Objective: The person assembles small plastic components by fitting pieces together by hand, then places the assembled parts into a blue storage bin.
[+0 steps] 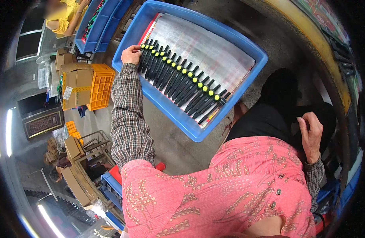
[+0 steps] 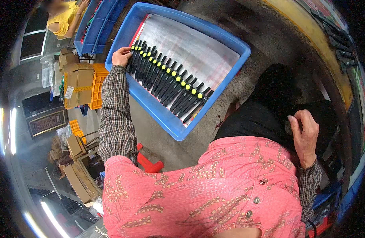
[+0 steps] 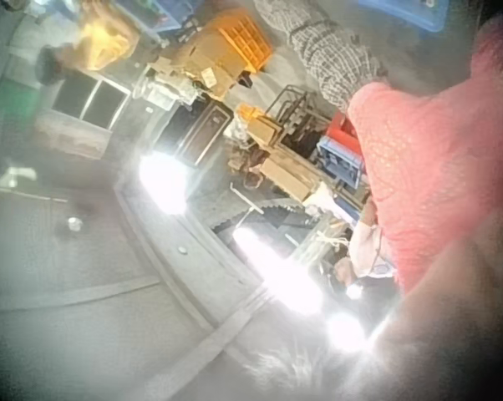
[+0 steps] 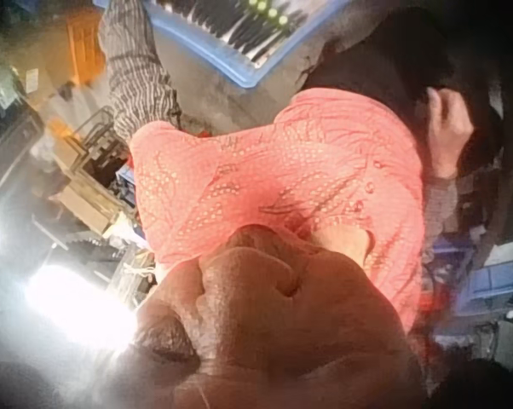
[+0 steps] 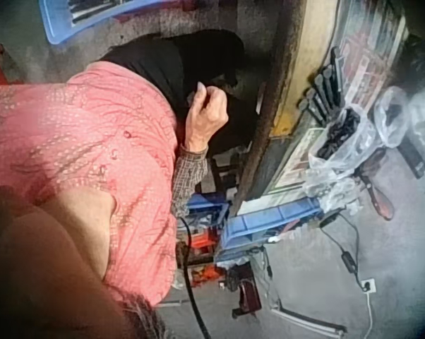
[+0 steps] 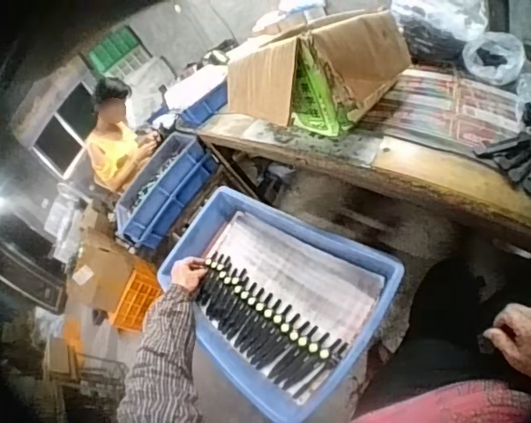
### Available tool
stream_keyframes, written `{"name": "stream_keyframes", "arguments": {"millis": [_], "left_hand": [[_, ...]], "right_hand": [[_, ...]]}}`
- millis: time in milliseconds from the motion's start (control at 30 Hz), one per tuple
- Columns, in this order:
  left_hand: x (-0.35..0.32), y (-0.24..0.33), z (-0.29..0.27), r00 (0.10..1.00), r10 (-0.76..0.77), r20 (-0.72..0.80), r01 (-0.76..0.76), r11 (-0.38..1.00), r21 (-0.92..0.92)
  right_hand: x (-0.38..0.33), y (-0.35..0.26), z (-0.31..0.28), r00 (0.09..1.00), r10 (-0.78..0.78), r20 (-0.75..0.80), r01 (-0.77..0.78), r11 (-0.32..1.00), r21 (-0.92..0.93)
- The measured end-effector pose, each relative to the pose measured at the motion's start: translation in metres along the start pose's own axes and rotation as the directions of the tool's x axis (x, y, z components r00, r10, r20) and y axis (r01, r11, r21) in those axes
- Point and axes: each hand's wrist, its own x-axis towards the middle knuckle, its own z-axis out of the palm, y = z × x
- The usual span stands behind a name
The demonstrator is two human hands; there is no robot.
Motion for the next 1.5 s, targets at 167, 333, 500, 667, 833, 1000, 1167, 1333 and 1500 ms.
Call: {"name": "stream_keyframes", "arguments": {"millis": [167,333,500,667,833,1000,1167,1333,1500], "left_hand": [[-0.003,0.009,-0.001,0.998,-0.050,-0.023,0.051,0.998,0.024],[-0.002,0.017,-0.002,0.995,-0.028,-0.091,0.032,0.999,0.037],[-0.016,0.067,-0.010,0.974,0.144,-0.174,-0.161,0.983,-0.091],[-0.044,0.153,-0.023,0.952,0.298,-0.073,-0.306,0.904,-0.299],[-0.079,0.252,-0.035,0.873,0.481,-0.080,-0.441,0.711,-0.548],[-0.110,0.336,-0.041,0.814,0.577,-0.065,-0.485,0.616,-0.621],[-0.136,0.410,-0.034,0.662,0.733,-0.158,-0.696,0.522,-0.492],[-0.145,0.473,-0.017,0.489,0.838,-0.243,-0.852,0.398,-0.341],[-0.143,0.507,0.003,0.396,0.873,-0.284,-0.913,0.343,-0.220]], "right_hand": [[0.001,0.001,-0.002,1.000,-0.010,-0.011,0.010,1.000,0.003],[0.002,-0.001,-0.005,0.999,0.005,-0.041,-0.004,1.000,0.021],[0.004,-0.006,-0.015,0.999,0.011,-0.043,-0.009,0.999,0.053],[0.002,-0.006,-0.023,0.994,-0.056,-0.099,0.057,0.998,0.011],[-0.006,-0.005,-0.039,0.984,-0.091,-0.152,0.090,0.996,-0.014],[-0.010,-0.007,-0.057,0.975,-0.096,-0.199,0.088,0.995,-0.047],[-0.014,-0.006,-0.065,0.962,-0.152,-0.229,0.133,0.986,-0.096],[-0.019,-0.007,-0.075,0.960,-0.162,-0.227,0.145,0.985,-0.090],[-0.027,0.000,-0.082,0.958,-0.135,-0.254,0.111,0.988,-0.106]]}}
